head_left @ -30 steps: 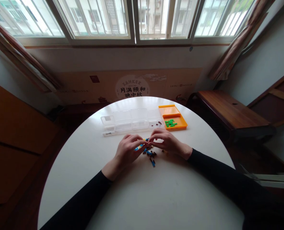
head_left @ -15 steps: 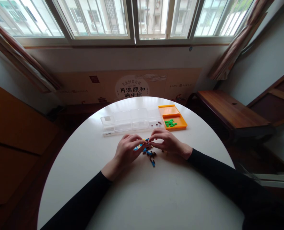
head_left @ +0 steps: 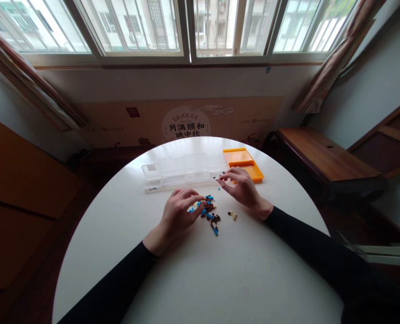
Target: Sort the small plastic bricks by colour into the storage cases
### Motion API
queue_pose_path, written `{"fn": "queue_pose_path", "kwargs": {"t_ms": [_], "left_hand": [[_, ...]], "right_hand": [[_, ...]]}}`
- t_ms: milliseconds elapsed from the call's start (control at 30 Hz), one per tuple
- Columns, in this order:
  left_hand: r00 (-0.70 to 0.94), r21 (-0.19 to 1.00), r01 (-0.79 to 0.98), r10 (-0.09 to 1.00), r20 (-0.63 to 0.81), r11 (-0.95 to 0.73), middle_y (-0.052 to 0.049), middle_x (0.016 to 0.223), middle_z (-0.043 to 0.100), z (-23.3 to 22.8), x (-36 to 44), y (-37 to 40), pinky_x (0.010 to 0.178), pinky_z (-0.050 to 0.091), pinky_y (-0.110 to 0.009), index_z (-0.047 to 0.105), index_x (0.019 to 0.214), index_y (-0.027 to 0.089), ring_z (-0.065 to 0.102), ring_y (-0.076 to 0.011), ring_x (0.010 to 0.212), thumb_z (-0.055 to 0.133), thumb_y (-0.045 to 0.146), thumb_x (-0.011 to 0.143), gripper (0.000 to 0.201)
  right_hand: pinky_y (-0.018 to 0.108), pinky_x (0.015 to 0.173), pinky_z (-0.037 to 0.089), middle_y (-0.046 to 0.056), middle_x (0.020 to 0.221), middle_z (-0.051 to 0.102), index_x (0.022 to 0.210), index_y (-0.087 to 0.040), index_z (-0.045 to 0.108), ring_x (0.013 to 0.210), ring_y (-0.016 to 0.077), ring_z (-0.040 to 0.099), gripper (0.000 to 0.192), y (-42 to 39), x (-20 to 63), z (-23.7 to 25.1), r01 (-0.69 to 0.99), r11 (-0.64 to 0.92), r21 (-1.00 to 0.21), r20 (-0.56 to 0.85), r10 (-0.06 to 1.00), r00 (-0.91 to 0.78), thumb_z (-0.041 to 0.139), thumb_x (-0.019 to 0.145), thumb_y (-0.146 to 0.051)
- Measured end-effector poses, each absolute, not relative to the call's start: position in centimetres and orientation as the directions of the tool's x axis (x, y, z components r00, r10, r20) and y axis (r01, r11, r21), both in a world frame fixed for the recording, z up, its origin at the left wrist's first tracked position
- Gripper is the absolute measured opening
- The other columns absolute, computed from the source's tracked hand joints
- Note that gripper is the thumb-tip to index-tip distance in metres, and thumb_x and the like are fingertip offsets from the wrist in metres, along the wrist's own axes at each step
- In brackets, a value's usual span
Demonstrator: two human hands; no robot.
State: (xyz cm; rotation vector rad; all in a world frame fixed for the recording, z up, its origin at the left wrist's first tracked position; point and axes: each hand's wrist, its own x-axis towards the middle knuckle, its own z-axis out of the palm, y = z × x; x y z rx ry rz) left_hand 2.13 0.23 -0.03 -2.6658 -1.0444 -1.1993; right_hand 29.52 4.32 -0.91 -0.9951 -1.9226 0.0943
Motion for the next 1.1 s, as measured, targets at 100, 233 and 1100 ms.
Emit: {"fn": "queue_pose_path", "kwargs": {"t_ms": [100, 233, 1100], "left_hand": [[0.481, 0.227, 0.590, 0.562, 0.672, -0.775, -0.002, 0.096, 0.081, -0.1, 2.1, 0.3, 0.087, 0.053, -0.038, 0.082, 0.104, 0.025, 0.076, -0.0182, 0.084, 0.074, 0.031, 0.104, 0.010], [0.485, 0.232, 0.599, 0.578, 0.656, -0.767, -0.002, 0.097, 0.081, -0.1, 2.1, 0.3, 0.088, 0.053, -0.038, 0.082, 0.104, 0.026, 0.077, -0.0184, 0.087, 0.073, 0.030, 0.104, 0.010], [0.533, 0.263, 0.644, 0.668, 0.519, -0.718, -0.004, 0.108, 0.079, -0.1, 2.1, 0.2, 0.094, 0.051, -0.040, 0.082, 0.113, 0.027, 0.075, -0.0210, 0.097, 0.067, 0.030, 0.107, 0.016]], "right_hand": [[0.045, 0.094, 0.052, 0.005, 0.090, 0.074, 0.095, -0.023, 0.081, 0.092, 0.0264, 0.068, 0.013, 5.8, 30.8, -1.5, 0.726, 0.541, -0.425, 0.703, 0.702, -0.111, 0.075, 0.104, -0.031], [0.047, 0.097, 0.051, 0.006, 0.095, 0.077, 0.097, -0.024, 0.084, 0.094, 0.0281, 0.069, 0.012, 6.9, 31.9, -2.4, 0.776, 0.458, -0.434, 0.663, 0.746, -0.069, 0.077, 0.102, -0.032], [0.039, 0.094, 0.056, 0.007, 0.108, 0.075, 0.116, -0.026, 0.080, 0.098, 0.0225, 0.069, 0.013, 3.6, 28.7, -1.7, 0.445, 0.814, -0.374, 0.540, 0.581, -0.609, 0.070, 0.107, -0.023]]}}
